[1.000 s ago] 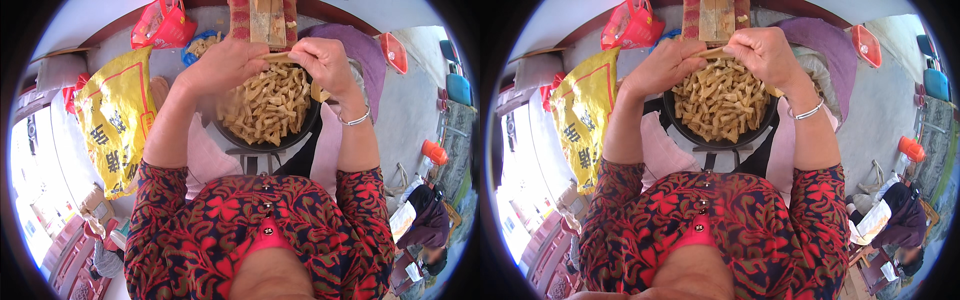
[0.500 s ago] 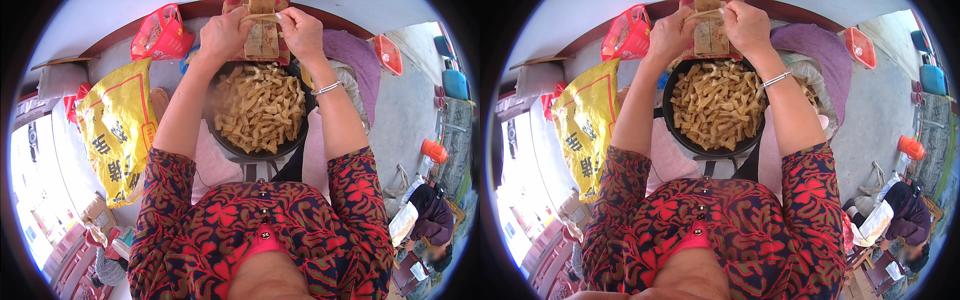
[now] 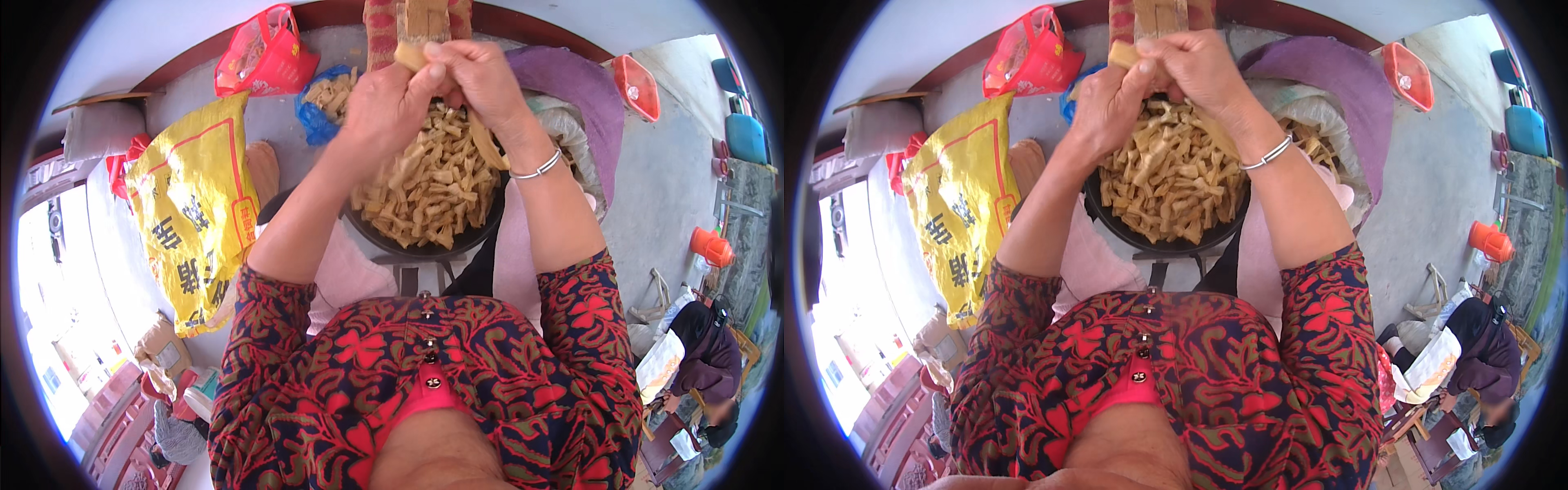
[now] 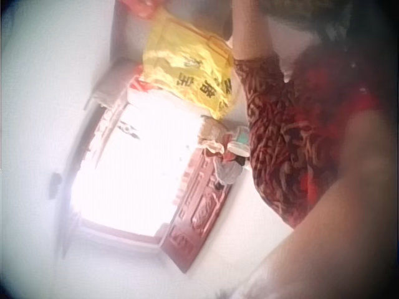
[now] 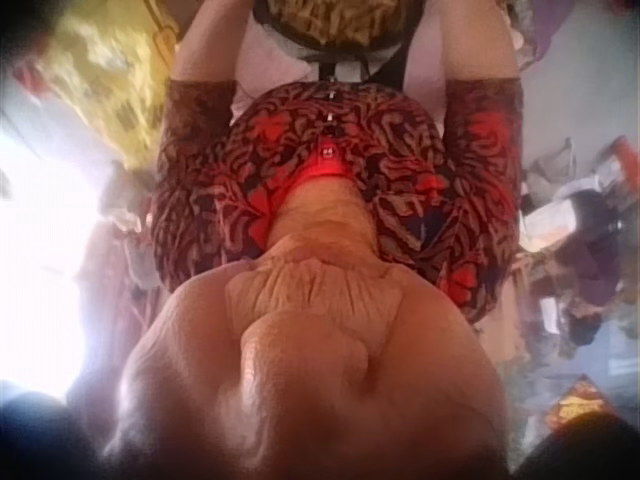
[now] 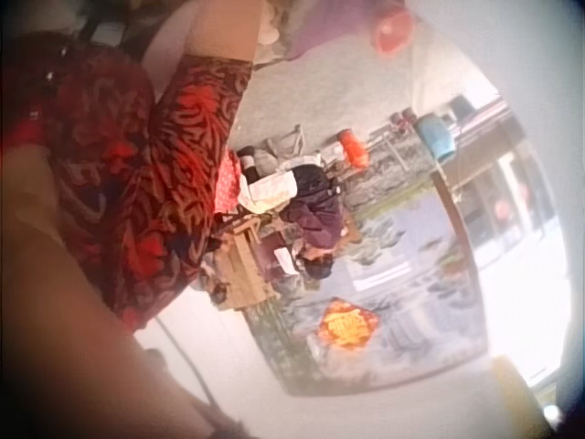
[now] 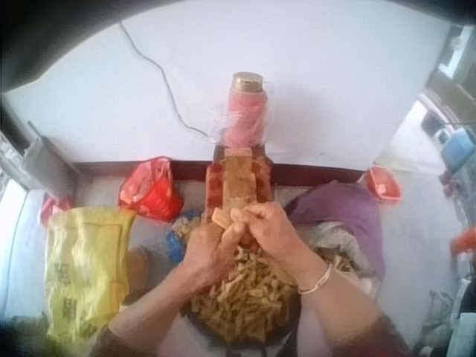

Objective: The person sits on the floor and repeatedly tears dried, light-brown strips into smaller pieces by hand, dropping them into a black bowl. The person handles the strips one at a time and occasionally adjusts the pile in the bowl.

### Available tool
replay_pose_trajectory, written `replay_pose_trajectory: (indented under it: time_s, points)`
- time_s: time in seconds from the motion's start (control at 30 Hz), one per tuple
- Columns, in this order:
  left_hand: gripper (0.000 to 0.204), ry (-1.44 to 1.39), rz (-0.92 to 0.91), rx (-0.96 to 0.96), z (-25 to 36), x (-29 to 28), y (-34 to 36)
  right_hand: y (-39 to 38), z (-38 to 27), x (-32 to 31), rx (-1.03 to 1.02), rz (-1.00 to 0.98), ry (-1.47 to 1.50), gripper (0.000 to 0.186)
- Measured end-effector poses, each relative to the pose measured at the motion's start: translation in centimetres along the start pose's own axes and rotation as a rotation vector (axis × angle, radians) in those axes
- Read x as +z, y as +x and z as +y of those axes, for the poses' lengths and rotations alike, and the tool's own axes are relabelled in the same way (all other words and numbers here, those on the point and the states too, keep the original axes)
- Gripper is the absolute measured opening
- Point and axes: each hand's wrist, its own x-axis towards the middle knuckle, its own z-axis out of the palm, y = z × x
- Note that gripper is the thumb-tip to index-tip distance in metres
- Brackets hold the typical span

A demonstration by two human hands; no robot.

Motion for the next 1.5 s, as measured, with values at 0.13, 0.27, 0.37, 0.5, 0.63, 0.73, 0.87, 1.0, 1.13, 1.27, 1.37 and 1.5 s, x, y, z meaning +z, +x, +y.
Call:
replay_pose_trajectory:
  time_s: [0.13,0.27,0.37,0.5,0.63,0.73,0.87,1.0,1.13,1.27,1.37,1.5]
  points:
    - [0.039,-1.119,0.029,-0.221,2.3,0.5,0.1,-0.9,0.4,1.6,0.107,-0.162,0.395,0.032]
    - [0.034,-1.688,0.279,-0.087,3.7,-2.4,2.6,-1.0,0.4,0.5,0.134,-0.307,0.252,0.022]
    - [0.037,-1.546,0.316,0.113,0.9,-5.1,2.9,-1.2,0.1,0.5,0.167,-0.340,0.089,0.021]
    - [0.040,-0.949,0.639,0.437,0.7,-4.8,3.1,0.2,2.1,-0.8,0.055,-0.781,0.910,0.038]
    - [0.046,-0.357,0.486,0.624,1.3,-0.9,1.0,-0.5,-0.1,0.6,-0.517,-0.338,0.170,0.031]
    - [0.039,-0.717,0.316,0.370,1.8,1.8,0.7,-1.4,-0.1,1.9,-0.666,0.080,-0.302,0.017]
    - [0.037,-0.845,0.029,0.121,2.5,0.2,0.9,-1.4,0.1,1.1,-0.544,0.099,-0.371,0.014]
    - [0.032,-0.622,-0.152,-0.139,4.1,-1.9,0.7,-1.5,0.2,0.8,-0.346,0.045,-0.246,0.018]
    - [0.012,-0.401,0.063,-0.083,3.2,-1.6,1.2,-0.3,2.5,1.8,-0.221,0.113,0.241,0.023]
    - [0.005,-0.061,0.358,0.475,1.6,-1.2,1.6,-1.2,0.5,-0.9,0.370,-0.227,0.638,0.026]
    - [0.004,-0.218,0.316,0.626,1.3,-1.1,1.2,-1.5,0.2,-1.3,0.449,-0.302,0.633,0.023]
    - [0.009,-0.183,0.244,0.576,1.1,-1.8,1.1,-0.9,1.0,-2.2,0.233,-0.291,0.508,0.016]
